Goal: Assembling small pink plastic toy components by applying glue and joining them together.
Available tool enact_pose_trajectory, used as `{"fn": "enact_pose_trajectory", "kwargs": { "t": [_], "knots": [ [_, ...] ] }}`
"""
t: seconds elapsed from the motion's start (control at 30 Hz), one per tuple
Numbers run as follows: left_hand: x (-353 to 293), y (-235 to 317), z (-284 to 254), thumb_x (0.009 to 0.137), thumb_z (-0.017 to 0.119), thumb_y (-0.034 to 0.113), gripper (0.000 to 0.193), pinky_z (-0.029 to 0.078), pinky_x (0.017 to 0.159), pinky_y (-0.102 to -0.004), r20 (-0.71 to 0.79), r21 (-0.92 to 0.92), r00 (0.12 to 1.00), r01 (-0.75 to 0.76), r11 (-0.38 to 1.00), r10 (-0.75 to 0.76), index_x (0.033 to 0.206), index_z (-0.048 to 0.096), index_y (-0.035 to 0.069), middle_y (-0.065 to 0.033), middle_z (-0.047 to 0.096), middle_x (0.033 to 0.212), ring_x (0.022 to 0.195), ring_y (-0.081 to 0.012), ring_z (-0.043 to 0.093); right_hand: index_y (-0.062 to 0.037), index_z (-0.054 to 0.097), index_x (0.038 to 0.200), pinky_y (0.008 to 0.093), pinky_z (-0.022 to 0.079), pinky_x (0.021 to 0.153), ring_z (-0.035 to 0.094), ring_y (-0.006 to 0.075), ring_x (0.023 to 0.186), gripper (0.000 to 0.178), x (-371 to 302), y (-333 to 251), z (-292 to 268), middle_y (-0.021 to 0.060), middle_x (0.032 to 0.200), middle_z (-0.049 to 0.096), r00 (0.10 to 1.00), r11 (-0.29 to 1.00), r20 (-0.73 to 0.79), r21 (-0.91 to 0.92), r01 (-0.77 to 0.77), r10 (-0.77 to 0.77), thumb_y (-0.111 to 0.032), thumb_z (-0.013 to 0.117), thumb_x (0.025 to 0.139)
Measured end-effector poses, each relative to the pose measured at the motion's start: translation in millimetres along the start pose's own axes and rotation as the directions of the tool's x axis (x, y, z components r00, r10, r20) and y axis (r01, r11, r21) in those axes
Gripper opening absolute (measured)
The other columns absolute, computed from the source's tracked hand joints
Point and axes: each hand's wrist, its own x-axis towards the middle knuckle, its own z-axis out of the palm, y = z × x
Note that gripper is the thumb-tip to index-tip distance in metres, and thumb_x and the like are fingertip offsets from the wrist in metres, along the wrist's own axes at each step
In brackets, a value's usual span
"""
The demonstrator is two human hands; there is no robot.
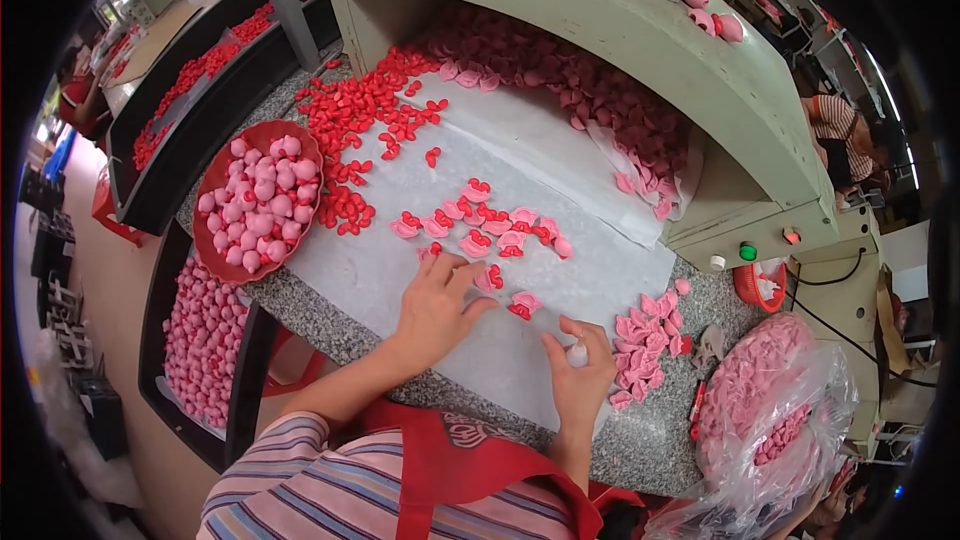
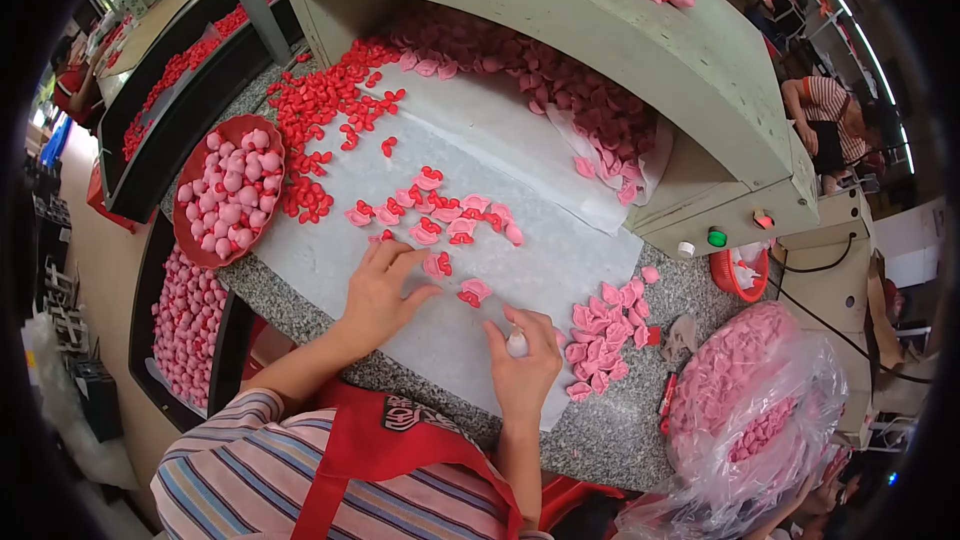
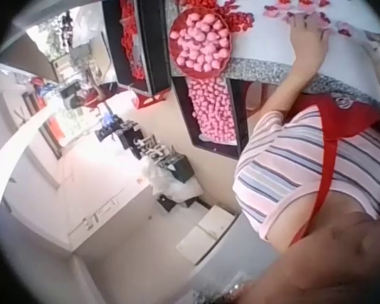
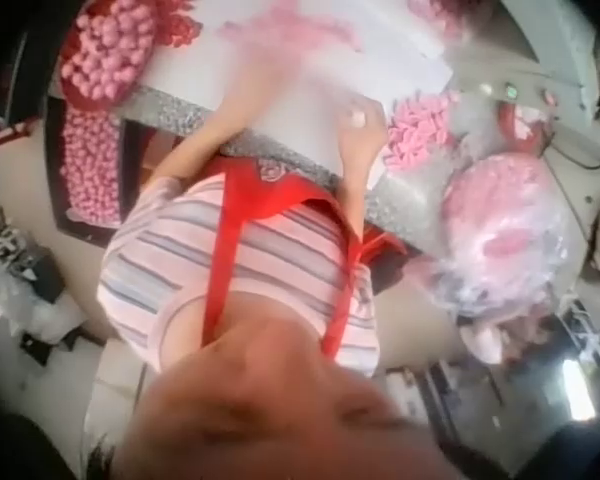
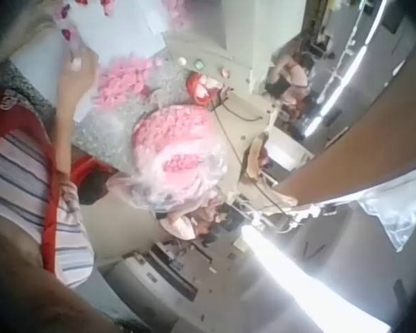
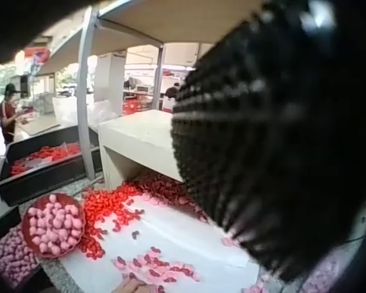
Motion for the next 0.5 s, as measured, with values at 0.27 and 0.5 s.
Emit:
{"fn": "enact_pose_trajectory", "kwargs": {
  "t": [0.27, 0.5],
  "knots": [
    [-2.9, -4.4, 32.8, 0.064, 0.072, 0.011, 0.03, 0.047, 0.065, -0.0352, -0.033, 0.026, 0.999, -0.031, 0.999, 0.032, 0.092, 0.061, 0.006, -0.0092, 0.055, 0.09, 0.079, -0.0272, 0.054, -0.0014, 0.063, 0.088, 0.0217, 0.043, 0.057, 0.054, 0.0105, 0.064, 0.025, -10.5, 1.9, -17.6, 0.0057, 0.086, 0.059, 0.998, 0.998, -0.042, 0.005, -0.055, 0.055, 0.002, 0.07, 0.065],
    [5.4, 23.7, 9.5, 0.073, 0.061, -0.004, 0.017, 0.051, 0.069, -0.0278, 0.106, -0.512, 0.983, -0.073, 0.856, 0.148, 0.09, 0.063, 0.002, -0.0118, 0.056, 0.104, 0.092, -0.0224, 0.06, -0.0023, 0.062, 0.093, 0.0202, 0.043, 0.055, 0.053, 0.0086, 0.061, 0.03, 7.6, -32.1, -14.4, 0.0074, 0.095, 0.057, 0.989, 0.929, 0.093, 0.342, -0.14, 0.115, 0.003, 0.07, 0.065]
  ]
}}
